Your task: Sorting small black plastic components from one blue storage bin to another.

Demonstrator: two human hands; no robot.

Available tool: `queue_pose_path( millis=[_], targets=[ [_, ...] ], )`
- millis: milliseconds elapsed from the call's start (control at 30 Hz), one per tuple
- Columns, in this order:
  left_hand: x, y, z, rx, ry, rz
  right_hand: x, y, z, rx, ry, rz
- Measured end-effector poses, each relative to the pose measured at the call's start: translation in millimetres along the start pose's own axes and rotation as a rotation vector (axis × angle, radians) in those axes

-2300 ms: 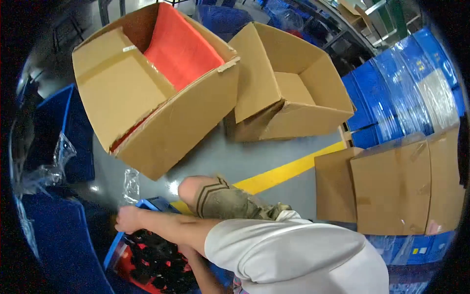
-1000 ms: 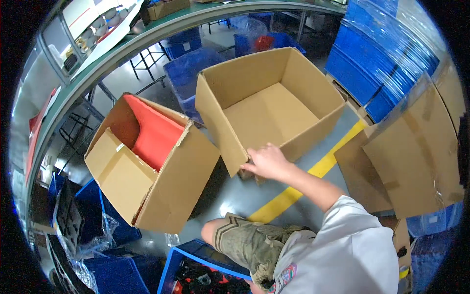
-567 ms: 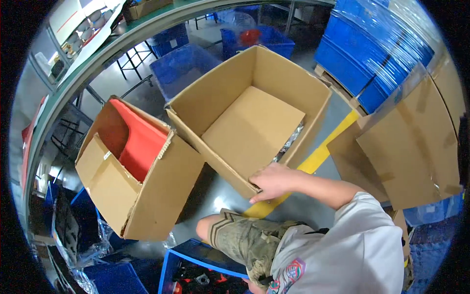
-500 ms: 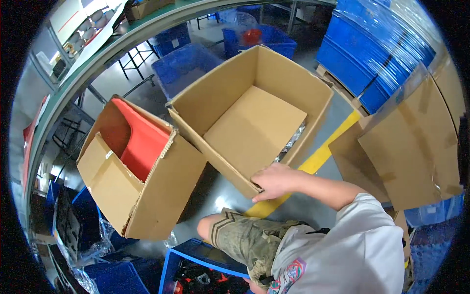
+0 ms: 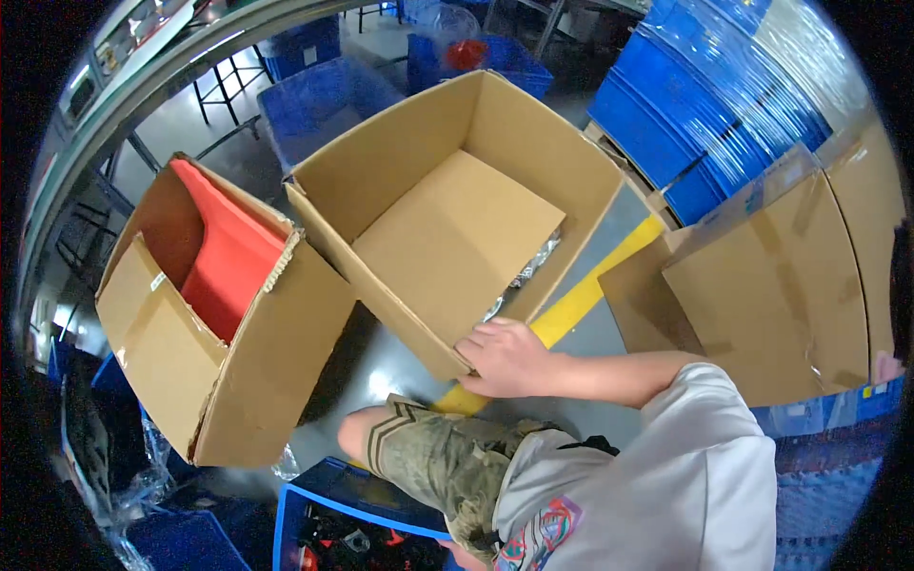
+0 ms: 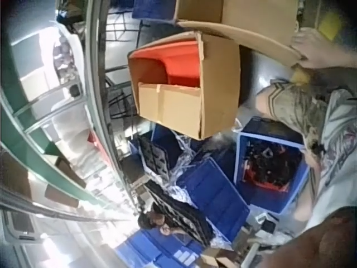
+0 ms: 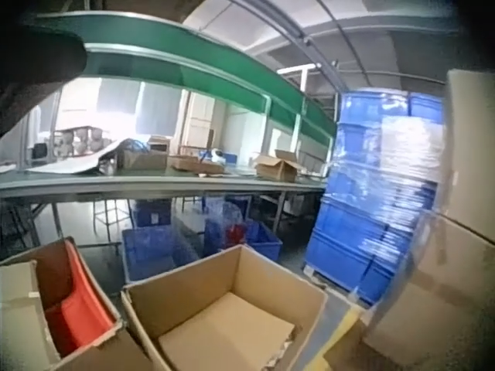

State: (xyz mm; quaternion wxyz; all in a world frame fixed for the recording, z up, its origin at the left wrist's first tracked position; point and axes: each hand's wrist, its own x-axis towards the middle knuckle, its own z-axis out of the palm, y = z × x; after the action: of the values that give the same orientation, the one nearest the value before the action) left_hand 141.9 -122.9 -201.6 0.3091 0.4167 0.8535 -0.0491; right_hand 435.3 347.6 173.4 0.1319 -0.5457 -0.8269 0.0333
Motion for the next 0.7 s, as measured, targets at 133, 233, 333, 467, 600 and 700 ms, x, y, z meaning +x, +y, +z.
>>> queue_pose_path(
  millis=[133,233,333,467,600,700],
  targets=[
    [-8,-1,5,0.005,-0.117,0.059,0,5,8,0.004,0.119,-0.054],
    [-9,13,-16,-0.012,-0.165,0.105,7,-3,8,-0.004,0.120,-0.107],
    [15,54,-39,-0.044,-0.189,0.191,9,4,4,-0.041,0.158,-0.152],
    [74,139,-81,-0.116,-0.144,0.325,6,8,1,-0.045,0.178,-0.206],
    [89,181,-136,-0.135,-0.141,0.436,4,8,-7,-0.048,0.148,-0.216],
    [77,198,-173,-0.153,-0.150,0.458,13,9,-3,-0.049,0.131,-0.252]
  ],
)
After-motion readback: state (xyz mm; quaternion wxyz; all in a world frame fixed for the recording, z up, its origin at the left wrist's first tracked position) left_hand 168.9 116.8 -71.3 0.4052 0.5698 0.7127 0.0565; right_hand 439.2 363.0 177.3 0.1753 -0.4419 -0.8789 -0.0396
